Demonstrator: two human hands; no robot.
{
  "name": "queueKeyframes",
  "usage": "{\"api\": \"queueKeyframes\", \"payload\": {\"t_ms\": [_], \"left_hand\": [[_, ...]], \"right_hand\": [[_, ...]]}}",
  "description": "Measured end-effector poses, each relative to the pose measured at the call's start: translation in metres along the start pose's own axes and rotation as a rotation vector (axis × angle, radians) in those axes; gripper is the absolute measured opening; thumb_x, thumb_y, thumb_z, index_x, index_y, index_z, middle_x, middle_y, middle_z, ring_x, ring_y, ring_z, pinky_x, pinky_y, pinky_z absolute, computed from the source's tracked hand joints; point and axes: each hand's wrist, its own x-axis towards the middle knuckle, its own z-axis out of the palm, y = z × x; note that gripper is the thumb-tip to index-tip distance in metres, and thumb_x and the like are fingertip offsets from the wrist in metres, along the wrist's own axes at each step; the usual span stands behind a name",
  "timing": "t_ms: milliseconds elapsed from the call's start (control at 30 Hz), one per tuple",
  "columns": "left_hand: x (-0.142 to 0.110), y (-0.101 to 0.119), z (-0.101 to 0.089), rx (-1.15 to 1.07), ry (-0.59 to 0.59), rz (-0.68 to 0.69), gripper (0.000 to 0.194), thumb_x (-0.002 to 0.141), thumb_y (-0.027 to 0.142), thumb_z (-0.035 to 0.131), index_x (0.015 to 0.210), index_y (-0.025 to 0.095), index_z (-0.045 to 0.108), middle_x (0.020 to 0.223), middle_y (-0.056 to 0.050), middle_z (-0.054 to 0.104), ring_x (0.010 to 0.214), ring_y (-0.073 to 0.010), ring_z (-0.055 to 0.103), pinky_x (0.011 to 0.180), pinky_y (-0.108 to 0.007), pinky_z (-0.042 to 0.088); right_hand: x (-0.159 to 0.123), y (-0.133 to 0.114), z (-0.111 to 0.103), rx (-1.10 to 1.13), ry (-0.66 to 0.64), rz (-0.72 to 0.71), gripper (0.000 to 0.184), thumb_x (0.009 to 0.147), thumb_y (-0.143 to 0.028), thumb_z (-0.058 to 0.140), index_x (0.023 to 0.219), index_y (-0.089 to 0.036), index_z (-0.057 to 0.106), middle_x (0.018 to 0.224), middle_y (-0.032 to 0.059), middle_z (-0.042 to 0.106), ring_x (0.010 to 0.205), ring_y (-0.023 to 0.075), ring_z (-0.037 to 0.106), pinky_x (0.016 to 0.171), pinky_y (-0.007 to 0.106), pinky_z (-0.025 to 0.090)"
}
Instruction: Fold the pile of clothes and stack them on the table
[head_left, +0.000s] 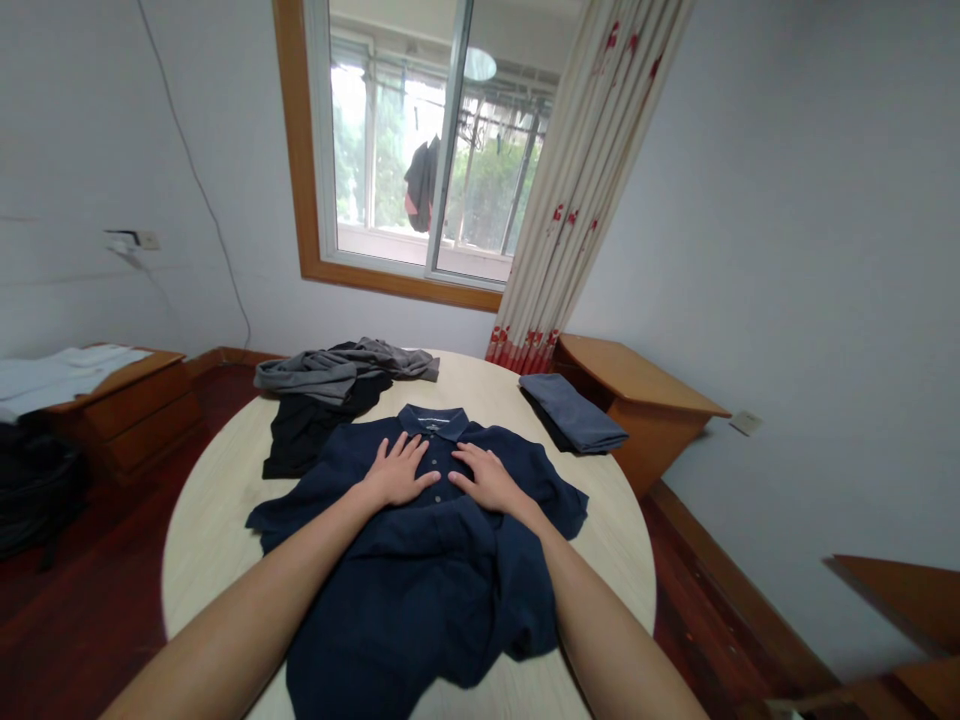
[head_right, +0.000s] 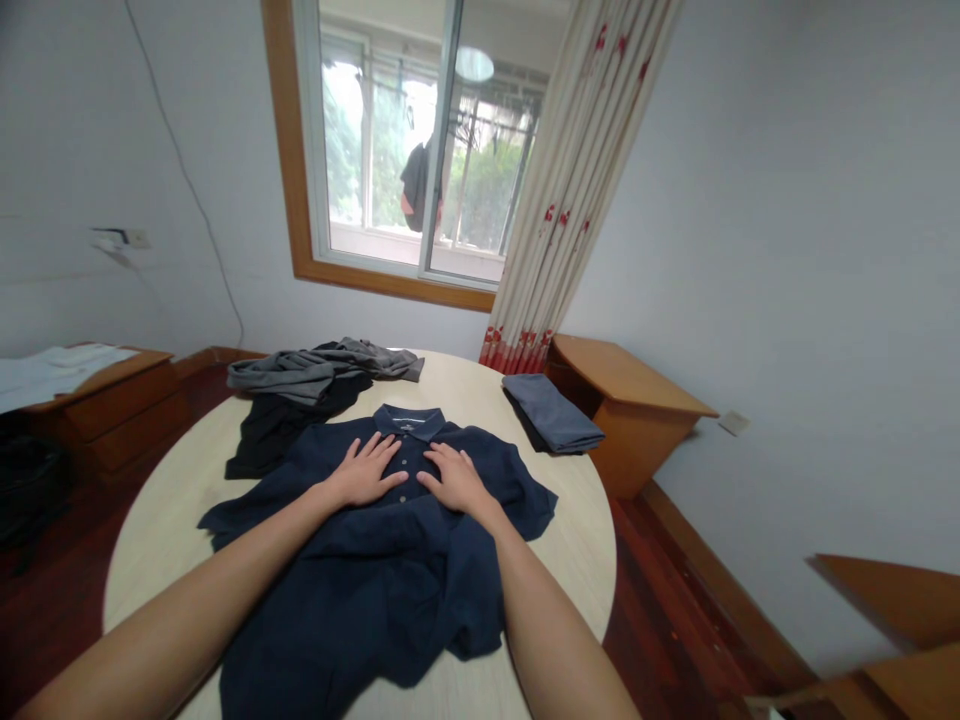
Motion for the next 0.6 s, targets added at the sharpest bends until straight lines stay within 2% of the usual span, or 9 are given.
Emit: {"api": "queueKeyframes", "payload": {"t_ms": [100, 200, 300, 367, 467, 533, 600], "left_hand": [[0.0, -0.008, -0.006, 0.006, -0.111, -0.01, 0.073, 0.093, 0.064, 0.036, 0.154, 0.025, 0.029, 0.162, -0.009, 0.017, 0.15, -0.0324, 0.006, 0.115, -0.063, 0.004], [-0.003, -0.027, -0.015, 0.007, -0.189, -0.055, 0.079, 0.088, 0.068, 0.04, 0.155, 0.028, 0.027, 0.163, -0.008, 0.012, 0.15, -0.0325, 0.005, 0.115, -0.064, 0.004], [-0.009, -0.05, -0.026, 0.015, -0.188, -0.15, 0.083, 0.084, 0.071, 0.045, 0.154, 0.03, 0.029, 0.162, -0.008, 0.012, 0.15, -0.0357, 0.009, 0.113, -0.067, 0.01], [-0.013, -0.059, -0.032, 0.042, -0.172, -0.251, 0.084, 0.084, 0.07, 0.045, 0.154, 0.026, 0.029, 0.162, -0.011, 0.012, 0.149, -0.0366, 0.01, 0.113, -0.066, 0.012], [-0.018, -0.049, -0.034, 0.084, -0.06, -0.334, 0.083, 0.089, 0.066, 0.039, 0.154, 0.016, 0.029, 0.162, -0.015, 0.015, 0.149, -0.0364, 0.012, 0.115, -0.063, 0.013], [-0.018, -0.028, -0.027, 0.097, 0.057, -0.242, 0.077, 0.093, 0.063, 0.034, 0.153, 0.016, 0.031, 0.162, -0.013, 0.018, 0.149, -0.0346, 0.013, 0.117, -0.061, 0.011], [-0.017, -0.004, -0.016, 0.097, 0.09, -0.095, 0.072, 0.095, 0.062, 0.029, 0.153, 0.019, 0.033, 0.162, -0.01, 0.019, 0.15, -0.0318, 0.012, 0.118, -0.059, 0.01]], "right_hand": [[0.003, 0.012, -0.002, -0.017, -0.059, 0.094, 0.056, 0.094, -0.05, 0.05, 0.143, -0.024, 0.048, 0.157, 0.0098, 0.034, 0.147, 0.0281, 0.025, 0.118, 0.057, 0.015], [0.003, 0.032, -0.01, -0.047, -0.062, 0.255, 0.062, 0.095, -0.054, 0.045, 0.148, -0.023, 0.042, 0.16, 0.0089, 0.026, 0.149, 0.029, 0.019, 0.119, 0.057, 0.013], [-0.001, 0.049, -0.02, -0.09, -0.011, 0.409, 0.064, 0.096, -0.054, 0.041, 0.149, -0.019, 0.04, 0.16, 0.0109, 0.025, 0.149, 0.0313, 0.018, 0.118, 0.059, 0.013], [-0.002, 0.05, -0.025, -0.129, 0.062, 0.455, 0.062, 0.096, -0.051, 0.042, 0.147, -0.016, 0.042, 0.158, 0.0148, 0.029, 0.147, 0.0333, 0.023, 0.116, 0.061, 0.015], [-0.001, 0.032, -0.024, -0.168, 0.183, 0.344, 0.058, 0.097, -0.046, 0.042, 0.146, -0.014, 0.044, 0.155, 0.0172, 0.034, 0.146, 0.0318, 0.027, 0.117, 0.059, 0.015], [0.001, 0.013, -0.018, -0.143, 0.177, 0.183, 0.059, 0.097, -0.048, 0.04, 0.147, -0.016, 0.042, 0.157, 0.0138, 0.033, 0.148, 0.0276, 0.024, 0.119, 0.054, 0.014], [0.004, -0.003, -0.008, -0.101, 0.063, 0.056, 0.061, 0.097, -0.052, 0.04, 0.149, -0.02, 0.04, 0.159, 0.0104, 0.03, 0.149, 0.0245, 0.021, 0.12, 0.051, 0.014]]}}
